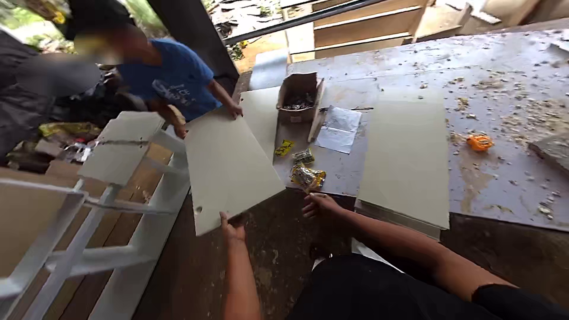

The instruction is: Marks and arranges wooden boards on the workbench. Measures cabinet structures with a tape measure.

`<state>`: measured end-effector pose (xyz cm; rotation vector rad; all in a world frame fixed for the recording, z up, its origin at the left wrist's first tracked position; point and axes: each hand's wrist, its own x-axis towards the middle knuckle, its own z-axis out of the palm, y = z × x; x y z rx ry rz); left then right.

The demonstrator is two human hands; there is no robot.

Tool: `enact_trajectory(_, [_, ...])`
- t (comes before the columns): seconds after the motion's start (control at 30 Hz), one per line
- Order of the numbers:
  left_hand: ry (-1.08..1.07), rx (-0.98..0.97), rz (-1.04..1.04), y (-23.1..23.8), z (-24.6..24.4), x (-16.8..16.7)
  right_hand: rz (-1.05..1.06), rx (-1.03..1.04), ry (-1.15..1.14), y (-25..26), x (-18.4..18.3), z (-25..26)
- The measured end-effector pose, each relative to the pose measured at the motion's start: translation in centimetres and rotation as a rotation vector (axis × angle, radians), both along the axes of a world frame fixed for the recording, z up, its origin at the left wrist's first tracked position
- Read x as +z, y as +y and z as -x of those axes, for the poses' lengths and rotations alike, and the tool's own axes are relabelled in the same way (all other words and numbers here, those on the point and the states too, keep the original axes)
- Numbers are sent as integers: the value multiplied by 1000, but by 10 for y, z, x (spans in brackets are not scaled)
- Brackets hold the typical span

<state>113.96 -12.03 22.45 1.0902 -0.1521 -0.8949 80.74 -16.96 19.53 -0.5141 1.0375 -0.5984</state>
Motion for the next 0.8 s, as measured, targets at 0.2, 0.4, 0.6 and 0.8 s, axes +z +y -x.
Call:
enact_trajectory(0.2, [-79, -226, -129, -21, -42, -9, 122, -94, 282, 81, -43, 80])
enact_trajectory(0.4, [-223, -808, -591, 6, 71, -107, -7, -318, 486, 149, -70, 169])
enact_trajectory(0.6, [-502, -1370, -683, -28, 189, -127, 17, -596, 705, 145, -54, 250])
enact_trajectory(0.8, [-816, -1499, -534, -109, 298, -123, 61, -551, 1107, 94, -65, 368])
